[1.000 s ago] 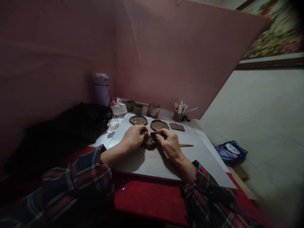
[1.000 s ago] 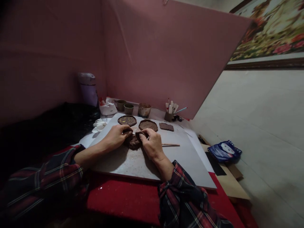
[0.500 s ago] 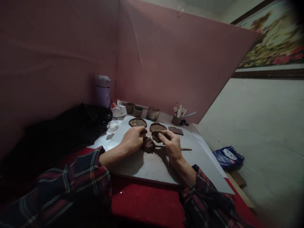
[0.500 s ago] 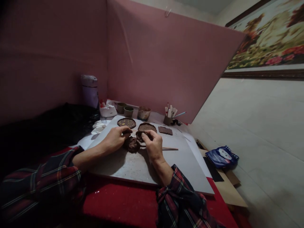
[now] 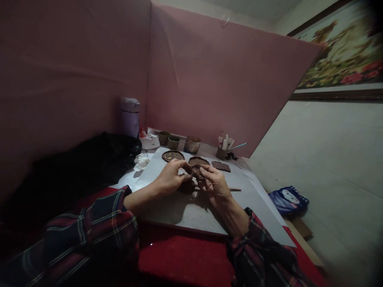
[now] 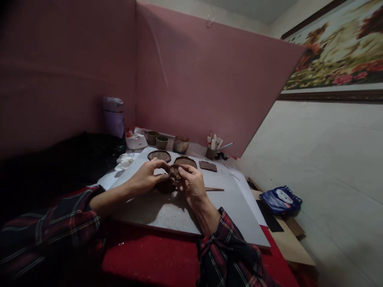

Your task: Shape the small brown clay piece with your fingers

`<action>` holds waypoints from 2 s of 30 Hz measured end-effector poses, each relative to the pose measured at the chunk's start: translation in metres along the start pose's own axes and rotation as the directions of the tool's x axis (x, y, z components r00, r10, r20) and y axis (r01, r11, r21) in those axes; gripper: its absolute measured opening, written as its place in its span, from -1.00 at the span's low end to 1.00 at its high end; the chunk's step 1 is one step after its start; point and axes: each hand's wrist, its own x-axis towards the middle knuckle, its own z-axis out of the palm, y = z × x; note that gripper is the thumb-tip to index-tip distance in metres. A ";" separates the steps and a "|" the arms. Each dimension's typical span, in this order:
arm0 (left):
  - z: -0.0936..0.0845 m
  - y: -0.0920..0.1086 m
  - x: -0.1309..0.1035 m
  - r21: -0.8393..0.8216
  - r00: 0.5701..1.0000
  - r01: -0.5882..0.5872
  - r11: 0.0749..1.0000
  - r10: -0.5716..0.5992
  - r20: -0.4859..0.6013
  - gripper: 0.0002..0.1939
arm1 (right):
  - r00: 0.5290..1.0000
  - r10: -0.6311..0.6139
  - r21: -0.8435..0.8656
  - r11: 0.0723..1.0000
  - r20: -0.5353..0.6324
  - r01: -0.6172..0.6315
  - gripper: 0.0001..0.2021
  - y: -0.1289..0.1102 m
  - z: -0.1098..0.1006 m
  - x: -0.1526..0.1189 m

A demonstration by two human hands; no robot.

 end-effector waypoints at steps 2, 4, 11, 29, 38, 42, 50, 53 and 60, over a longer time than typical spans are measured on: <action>0.000 0.000 0.000 0.002 1.000 -0.013 1.000 0.013 -0.023 -0.86 | 0.999 0.020 0.003 1.000 0.036 -0.020 -0.68 -0.001 -0.001 -0.001; 0.000 0.000 0.000 0.018 0.997 -0.040 0.999 0.041 -0.060 -0.90 | 0.997 0.040 0.006 0.999 0.066 -0.041 -0.69 -0.001 -0.001 -0.001; 0.001 0.000 -0.001 -0.049 0.994 -0.035 0.998 0.029 -0.109 -0.91 | 0.993 -0.114 -0.034 0.993 -0.014 0.114 -0.68 0.004 0.004 0.000; 0.002 0.000 0.001 -0.270 0.997 0.046 0.962 -0.062 -0.051 -0.82 | 0.932 -0.363 -0.267 0.897 0.007 0.351 -0.81 0.010 0.006 -0.004; 0.003 -0.007 0.001 -0.480 0.998 0.047 0.876 -0.022 0.058 -0.69 | 0.945 -0.325 -0.232 0.921 -0.022 0.312 -0.79 0.012 0.002 0.001; 0.004 -0.006 0.001 -0.531 0.996 0.086 0.843 -0.067 0.056 -0.68 | 0.952 -0.306 -0.217 0.930 -0.012 0.296 -0.78 0.011 0.003 0.000; 0.004 -0.003 0.001 -0.524 0.993 0.111 0.845 -0.109 0.034 -0.73 | 0.948 -0.317 -0.242 0.919 0.016 0.311 -0.81 0.010 0.009 -0.006; 0.003 -0.002 0.000 -0.427 0.993 0.079 0.901 -0.108 -0.043 -0.80 | 0.948 -0.315 -0.227 0.922 0.032 0.314 -0.81 0.010 0.013 -0.008; 0.004 -0.004 0.000 -0.447 0.996 0.063 0.892 -0.086 -0.030 -0.63 | 0.940 -0.342 -0.179 0.925 -0.002 0.336 -0.83 0.013 0.014 -0.007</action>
